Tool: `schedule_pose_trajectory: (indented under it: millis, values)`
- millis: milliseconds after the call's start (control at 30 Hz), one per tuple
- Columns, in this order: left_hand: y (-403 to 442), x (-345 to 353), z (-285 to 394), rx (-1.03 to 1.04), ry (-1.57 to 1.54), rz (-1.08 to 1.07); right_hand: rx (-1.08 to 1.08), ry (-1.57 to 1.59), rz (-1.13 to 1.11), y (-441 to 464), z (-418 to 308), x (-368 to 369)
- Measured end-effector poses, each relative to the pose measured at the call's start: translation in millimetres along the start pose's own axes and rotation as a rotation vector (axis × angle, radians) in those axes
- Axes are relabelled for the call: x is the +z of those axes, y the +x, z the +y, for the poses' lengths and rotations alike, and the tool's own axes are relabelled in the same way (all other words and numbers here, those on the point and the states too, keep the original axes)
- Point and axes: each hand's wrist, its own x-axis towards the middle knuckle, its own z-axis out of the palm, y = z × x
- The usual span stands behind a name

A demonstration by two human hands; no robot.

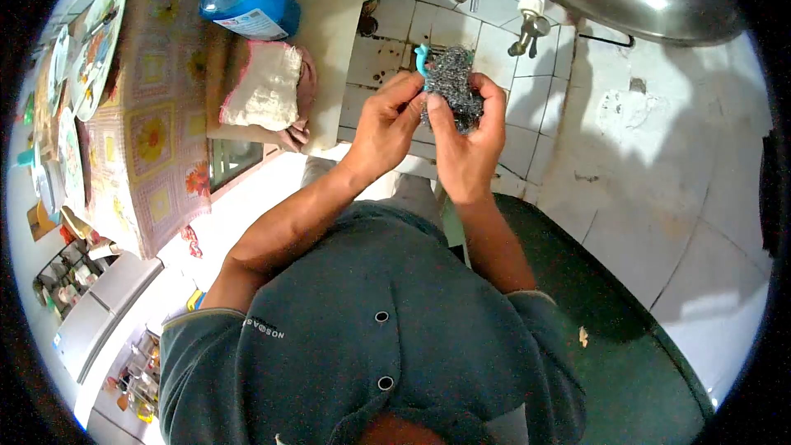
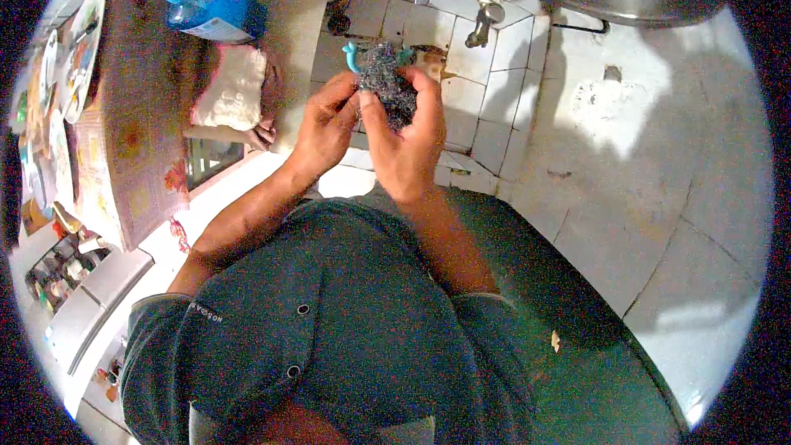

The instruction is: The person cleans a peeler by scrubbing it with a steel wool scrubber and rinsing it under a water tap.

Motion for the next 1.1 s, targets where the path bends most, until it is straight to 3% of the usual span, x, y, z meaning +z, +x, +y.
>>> schedule_pose_trajectory:
  millis: [33, 67, 200, 267, 333, 400, 467, 533, 600, 667, 733, 800, 833, 867, 933, 967, 1067, 1100]
  values:
    - [-2, 0, 1, 0.038, 0.006, 0.007, 0.027, -0.029, 0.005, 5, -2, -9]
    - [-1, -2, 3, 0.049, 0.008, -0.005, 0.191, 0.196, 0.066, 12, -4, -12]
    - [0, -17, 18, -0.106, -0.194, -0.116, 0.12, 0.238, 0.238, 10, -18, -15]
    - [-7, -30, 27, -0.2, -0.331, -0.156, 0.011, 0.42, 0.388, 3, -29, -19]
    - [-5, -46, 36, -0.178, -0.33, -0.271, -0.065, 0.375, 0.374, 6, -40, -30]
    - [-10, -49, 50, -0.255, -0.423, -0.234, -0.08, 0.364, 0.333, 6, -54, -35]
    - [-13, -50, 57, -0.194, -0.357, -0.311, -0.063, 0.25, 0.138, 9, -71, -42]
    - [-16, -44, 72, -0.187, -0.293, -0.32, -0.131, 0.129, 0.098, 20, -80, -46]
    - [-23, -33, 80, -0.137, -0.284, -0.241, -0.295, -0.115, -0.041, 22, -102, -45]
    - [-27, -23, 88, -0.144, -0.275, -0.217, -0.478, -0.355, 0.022, 27, -104, -46]
    - [-29, -21, 96, -0.084, -0.126, -0.157, -0.49, -0.377, 0.032, 30, -104, -54]
    - [-31, -20, 95, -0.083, -0.137, -0.148, -0.19, -0.16, -0.002, 28, -96, -66]
    - [-31, -19, 95, -0.06, -0.104, -0.151, -0.146, -0.09, 0.006, 26, -97, -64]
    - [-33, -18, 94, -0.04, -0.07, -0.159, -0.146, -0.09, 0.006, 25, -98, -58]
    - [-34, -19, 95, 0.005, -0.026, -0.16, -0.437, -0.198, 0.081, 25, -100, -45]
    - [-33, -20, 95, 0.052, 0.019, -0.154, -0.48, -0.257, 0.113, 26, -105, -42]
    - [-29, -30, 96, 0.081, 0.04, -0.134, -0.355, -0.284, 0.089, 24, -100, -52]
    - [-29, -30, 96, 0.079, 0.068, -0.112, -0.219, -0.188, 0.059, 22, -95, -53]
